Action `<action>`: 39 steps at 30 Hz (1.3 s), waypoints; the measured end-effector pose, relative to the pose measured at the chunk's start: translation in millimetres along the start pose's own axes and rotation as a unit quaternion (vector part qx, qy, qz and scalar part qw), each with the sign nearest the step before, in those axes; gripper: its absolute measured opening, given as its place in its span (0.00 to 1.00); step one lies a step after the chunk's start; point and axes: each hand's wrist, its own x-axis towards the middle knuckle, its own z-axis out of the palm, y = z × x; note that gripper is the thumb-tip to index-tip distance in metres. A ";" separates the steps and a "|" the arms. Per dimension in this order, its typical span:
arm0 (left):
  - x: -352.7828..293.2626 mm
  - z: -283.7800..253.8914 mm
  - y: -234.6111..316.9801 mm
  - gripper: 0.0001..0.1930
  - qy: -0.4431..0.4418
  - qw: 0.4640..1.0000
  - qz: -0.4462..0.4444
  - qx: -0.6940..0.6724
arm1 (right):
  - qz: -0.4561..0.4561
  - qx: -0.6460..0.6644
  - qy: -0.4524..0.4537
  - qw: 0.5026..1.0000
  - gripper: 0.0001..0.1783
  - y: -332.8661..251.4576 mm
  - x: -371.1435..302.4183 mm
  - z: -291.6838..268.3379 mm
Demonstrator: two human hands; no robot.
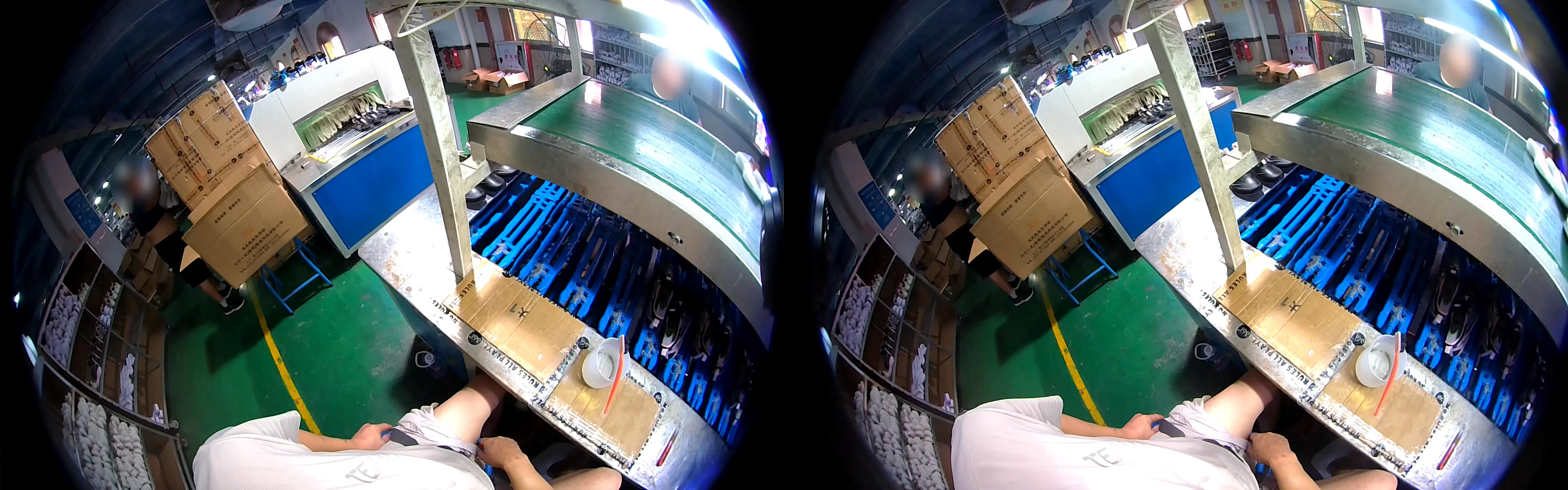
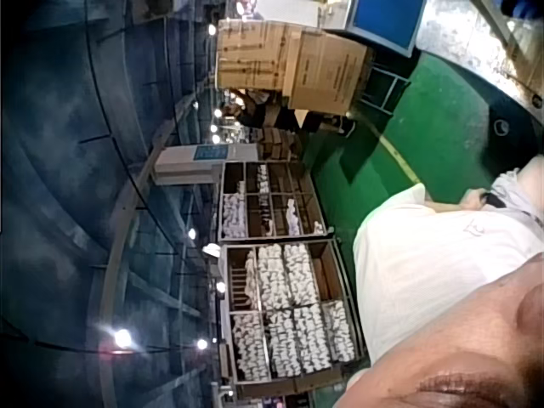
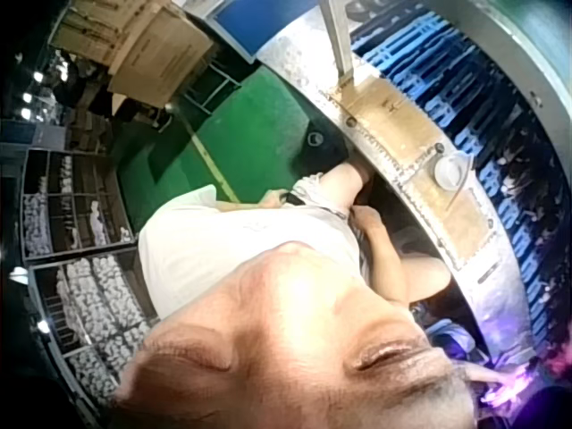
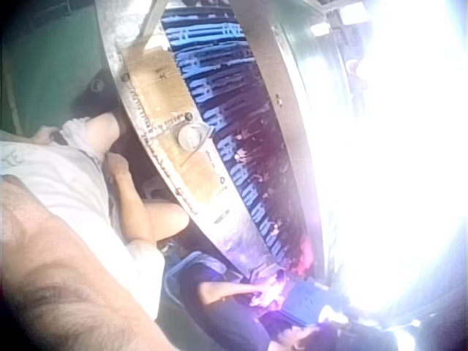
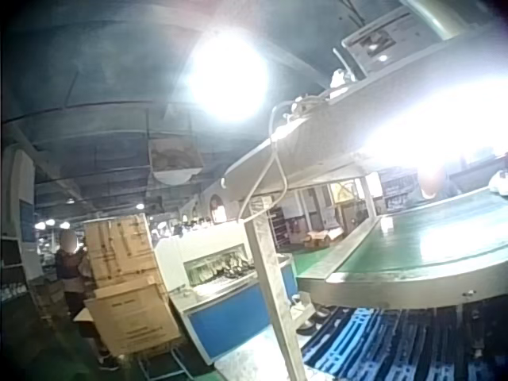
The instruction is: The person dips a brush into a container of adhesive, applies it across shoe soles by hand, and places the soles onto an upper conveyor.
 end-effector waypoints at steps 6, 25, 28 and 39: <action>0.5 2.2 -2.3 0.23 0.008 1.000 0.010 0.002 | 0.005 0.003 -0.005 1.000 0.19 -0.7 -1.4 -2.8; -0.4 -1.6 0.6 0.23 0.008 1.000 0.009 -0.014 | -0.004 -0.011 0.005 1.000 0.19 2.8 5.5 2.4; -0.2 -4.7 3.9 0.22 0.020 0.999 0.038 -0.004 | -0.008 -0.007 0.012 1.000 0.19 -0.4 2.8 -4.5; -8.6 1.8 3.5 0.22 0.033 0.999 0.026 0.000 | -0.008 -0.017 0.077 0.997 0.17 5.3 -4.5 16.6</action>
